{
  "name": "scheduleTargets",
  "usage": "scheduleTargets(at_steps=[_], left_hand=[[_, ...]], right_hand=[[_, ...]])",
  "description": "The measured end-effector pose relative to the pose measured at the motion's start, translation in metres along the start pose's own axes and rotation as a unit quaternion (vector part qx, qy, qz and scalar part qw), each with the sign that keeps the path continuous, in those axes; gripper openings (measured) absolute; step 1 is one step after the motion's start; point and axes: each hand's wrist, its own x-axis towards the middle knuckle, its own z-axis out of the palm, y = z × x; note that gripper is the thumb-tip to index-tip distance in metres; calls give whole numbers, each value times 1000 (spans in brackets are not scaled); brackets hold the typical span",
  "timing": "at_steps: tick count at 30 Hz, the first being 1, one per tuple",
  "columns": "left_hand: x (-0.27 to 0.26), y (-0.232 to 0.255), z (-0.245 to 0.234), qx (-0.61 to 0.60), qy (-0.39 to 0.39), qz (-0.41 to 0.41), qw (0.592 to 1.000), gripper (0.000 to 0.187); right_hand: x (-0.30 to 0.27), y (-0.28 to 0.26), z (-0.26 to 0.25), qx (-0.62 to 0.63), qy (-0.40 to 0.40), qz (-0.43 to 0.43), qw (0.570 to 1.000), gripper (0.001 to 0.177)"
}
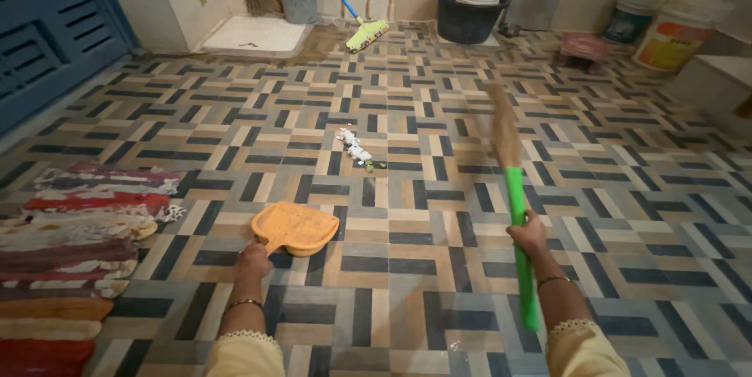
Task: The person sweeps debris from the floor using a broom and a dustpan, then picks up pieces of debris by hand and places them into the dustpan.
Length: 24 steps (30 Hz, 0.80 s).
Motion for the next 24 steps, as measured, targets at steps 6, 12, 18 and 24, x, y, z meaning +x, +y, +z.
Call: scheduleTargets(at_steps=[6, 12, 18, 24], left_hand=[[2, 2, -3, -4, -22, -35, 999, 49], [1, 0, -2, 15, -20, -24, 999, 47], [3, -1, 0, -13, 3, -12, 1000, 66], [4, 2, 3, -1, -5, -24, 1000, 42]], right_hand=[[-5, 3, -4, -139, 36, 39, 989, 54], [-6, 2, 8, -217, -26, -13, 976, 50], [-4, -11, 31, -218, -154, -83, 960, 66], [-13, -29, 39, -199, -232, -120, 945, 72]])
